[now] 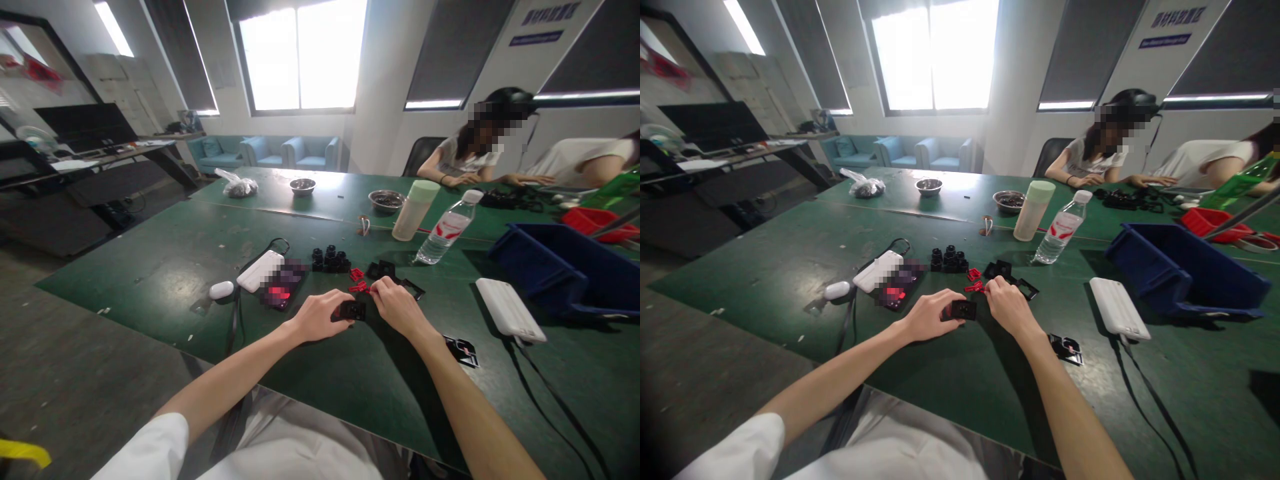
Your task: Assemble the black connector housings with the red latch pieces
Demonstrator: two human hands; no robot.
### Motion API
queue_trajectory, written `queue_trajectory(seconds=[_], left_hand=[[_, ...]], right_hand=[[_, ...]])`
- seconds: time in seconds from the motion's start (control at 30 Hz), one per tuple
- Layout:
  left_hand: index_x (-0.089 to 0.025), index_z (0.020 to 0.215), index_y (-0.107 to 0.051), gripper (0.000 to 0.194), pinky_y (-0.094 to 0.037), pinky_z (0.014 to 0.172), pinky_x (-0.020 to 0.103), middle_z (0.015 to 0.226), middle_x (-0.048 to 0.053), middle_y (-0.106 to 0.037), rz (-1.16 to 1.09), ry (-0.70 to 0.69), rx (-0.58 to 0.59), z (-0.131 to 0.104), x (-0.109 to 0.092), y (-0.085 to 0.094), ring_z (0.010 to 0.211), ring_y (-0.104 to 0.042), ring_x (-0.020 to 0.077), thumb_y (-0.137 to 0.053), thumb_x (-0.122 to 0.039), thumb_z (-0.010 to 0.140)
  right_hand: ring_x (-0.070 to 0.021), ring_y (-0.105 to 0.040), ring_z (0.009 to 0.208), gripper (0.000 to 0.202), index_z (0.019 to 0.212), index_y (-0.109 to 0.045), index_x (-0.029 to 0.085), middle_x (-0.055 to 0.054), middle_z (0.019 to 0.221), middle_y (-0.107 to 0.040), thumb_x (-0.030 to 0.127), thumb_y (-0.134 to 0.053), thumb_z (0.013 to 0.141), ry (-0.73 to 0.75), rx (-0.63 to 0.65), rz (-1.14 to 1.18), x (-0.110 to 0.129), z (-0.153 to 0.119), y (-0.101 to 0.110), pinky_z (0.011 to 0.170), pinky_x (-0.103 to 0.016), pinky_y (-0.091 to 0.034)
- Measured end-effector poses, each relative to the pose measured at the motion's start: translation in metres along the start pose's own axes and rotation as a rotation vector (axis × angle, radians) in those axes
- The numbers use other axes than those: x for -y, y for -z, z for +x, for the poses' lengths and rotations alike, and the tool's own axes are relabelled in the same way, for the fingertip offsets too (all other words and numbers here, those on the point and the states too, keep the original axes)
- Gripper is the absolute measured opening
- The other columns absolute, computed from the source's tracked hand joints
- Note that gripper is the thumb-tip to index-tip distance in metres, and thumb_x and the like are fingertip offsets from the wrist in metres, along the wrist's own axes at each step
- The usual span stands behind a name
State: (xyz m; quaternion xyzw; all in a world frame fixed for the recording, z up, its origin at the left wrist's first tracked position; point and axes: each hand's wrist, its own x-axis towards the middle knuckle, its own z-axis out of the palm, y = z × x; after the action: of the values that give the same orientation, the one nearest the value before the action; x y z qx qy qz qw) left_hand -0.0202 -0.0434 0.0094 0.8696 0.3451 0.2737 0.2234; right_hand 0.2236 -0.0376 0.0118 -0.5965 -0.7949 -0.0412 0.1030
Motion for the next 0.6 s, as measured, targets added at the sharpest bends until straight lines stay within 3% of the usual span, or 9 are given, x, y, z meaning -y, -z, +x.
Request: queue_trajectory(seconds=[0.3, 0.53, 0.6], left_hand=[[-0.022, 0.126, -0.067, 0.042, -0.054, 0.079, 0.029, 0.114, 0.005, -0.073, -0.075, 0.024, -0.035, 0.000, 0.003, -0.003, 0.082, -0.069, 0.0172, -0.078, -0.032, 0.086], [-0.019, 0.124, -0.070, 0.047, -0.055, 0.074, 0.027, 0.115, 0.006, -0.074, -0.276, 0.127, -0.102, 0.003, 0.004, -0.007, 0.073, -0.065, 0.0133, -0.082, -0.031, 0.080], [-0.019, 0.124, -0.071, 0.047, -0.054, 0.072, 0.026, 0.107, 0.004, -0.075, -0.352, 0.163, -0.109, 0.004, 0.004, -0.008, 0.071, -0.064, 0.0124, -0.082, -0.029, 0.079]], right_hand=[[-0.0288, -0.068, 0.093, 0.016, 0.100, -0.060, 0.020, -0.012, 0.098, -0.071, 0.024, -0.045, 0.105, 0.047, -0.169, 0.252, -0.010, 0.000, -0.010, 0.084, -0.040, -0.052], [-0.0189, -0.066, 0.073, 0.019, 0.103, -0.060, 0.024, -0.004, 0.091, -0.070, 0.041, -0.053, 0.105, -0.036, -0.280, 0.782, 0.008, -0.012, 0.013, 0.065, -0.031, -0.053], [-0.0189, -0.068, 0.076, 0.020, 0.104, -0.061, 0.024, -0.004, 0.091, -0.070, 0.043, -0.055, 0.105, -0.028, -0.301, 0.859, 0.015, -0.018, 0.017, 0.067, -0.031, -0.056]])
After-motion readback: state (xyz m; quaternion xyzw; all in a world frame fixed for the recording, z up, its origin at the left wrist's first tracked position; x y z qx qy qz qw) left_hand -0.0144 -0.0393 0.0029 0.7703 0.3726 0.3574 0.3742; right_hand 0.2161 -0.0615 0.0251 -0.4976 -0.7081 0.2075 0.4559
